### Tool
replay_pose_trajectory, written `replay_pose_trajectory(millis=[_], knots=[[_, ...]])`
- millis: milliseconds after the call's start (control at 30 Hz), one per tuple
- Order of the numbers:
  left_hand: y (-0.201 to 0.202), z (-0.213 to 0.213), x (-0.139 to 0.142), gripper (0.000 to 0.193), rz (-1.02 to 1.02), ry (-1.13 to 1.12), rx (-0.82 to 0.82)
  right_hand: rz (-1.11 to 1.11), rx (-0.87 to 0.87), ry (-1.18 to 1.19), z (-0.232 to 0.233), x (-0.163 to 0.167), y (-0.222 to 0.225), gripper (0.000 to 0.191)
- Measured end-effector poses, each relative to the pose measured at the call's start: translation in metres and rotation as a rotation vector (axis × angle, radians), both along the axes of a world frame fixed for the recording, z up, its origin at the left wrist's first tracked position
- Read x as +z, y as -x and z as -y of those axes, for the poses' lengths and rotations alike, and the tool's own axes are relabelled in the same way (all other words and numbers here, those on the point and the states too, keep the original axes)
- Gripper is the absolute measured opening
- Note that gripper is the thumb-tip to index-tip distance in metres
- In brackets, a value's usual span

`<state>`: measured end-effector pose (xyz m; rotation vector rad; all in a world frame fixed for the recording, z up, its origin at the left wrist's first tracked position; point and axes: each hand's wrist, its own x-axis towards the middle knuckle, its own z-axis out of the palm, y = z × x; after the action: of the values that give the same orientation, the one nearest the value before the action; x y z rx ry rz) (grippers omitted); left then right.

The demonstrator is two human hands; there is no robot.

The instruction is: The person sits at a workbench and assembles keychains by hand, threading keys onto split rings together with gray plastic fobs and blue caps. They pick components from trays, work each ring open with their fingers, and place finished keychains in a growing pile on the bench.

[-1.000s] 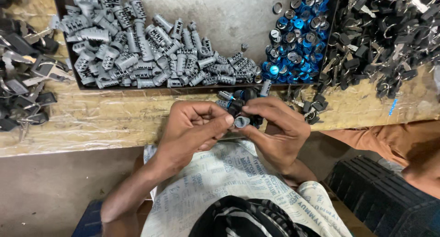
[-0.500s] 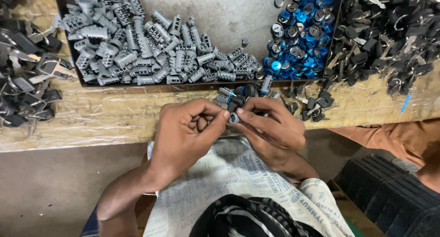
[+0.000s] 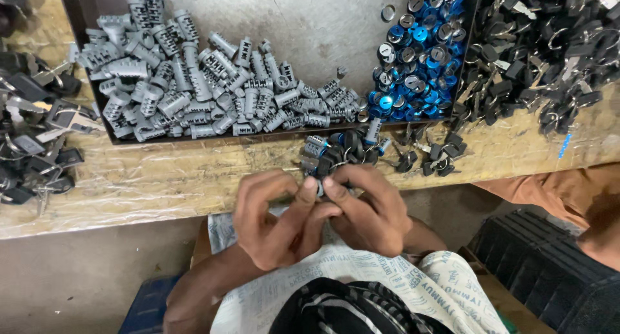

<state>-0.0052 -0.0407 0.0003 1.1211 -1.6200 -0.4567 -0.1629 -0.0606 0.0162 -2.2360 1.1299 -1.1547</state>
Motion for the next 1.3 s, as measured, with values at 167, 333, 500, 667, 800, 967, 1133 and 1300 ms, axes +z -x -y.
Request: replay_pose_trajectory(millis=[167,333,500,667,800,967,1133,1300], knots=[[-0.017,-0.005,-0.020,0.013,-0.990,-0.656,-0.288,-0.029,0.270,0.066,0.020,0.000,0.002,0.034],[-0.024,-0.009,-0.040,0.010,-0.878,-0.677,-0.128,-0.519,-0.211,0.017,0.094,0.015,0.056,0.008],[-0.027,-0.009,-0.052,0.011,-0.715,-0.490,-0.045,-0.727,-0.124,-0.041,0.167,-0.004,0.058,0.011],[-0.030,-0.004,-0.053,0.012,-0.680,-0.461,-0.025,-0.723,-0.196,-0.019,0.158,-0.028,0.027,0.010],[-0.032,-0.002,-0.055,0.011,-0.631,-0.482,-0.016,-0.555,-0.201,-0.312,0.158,-0.017,0.026,0.004],[-0.028,0.000,-0.057,0.011,-0.624,-0.464,0.027,-0.654,-0.189,0.002,0.165,-0.001,0.039,0.020],[-0.022,0.001,-0.050,0.012,-0.672,-0.494,0.019,-0.660,0.028,0.008,0.166,-0.016,0.035,0.019],[-0.020,-0.006,-0.035,0.013,-0.695,-0.513,-0.090,-0.537,0.106,-0.148,0.103,0.017,0.041,0.010]])
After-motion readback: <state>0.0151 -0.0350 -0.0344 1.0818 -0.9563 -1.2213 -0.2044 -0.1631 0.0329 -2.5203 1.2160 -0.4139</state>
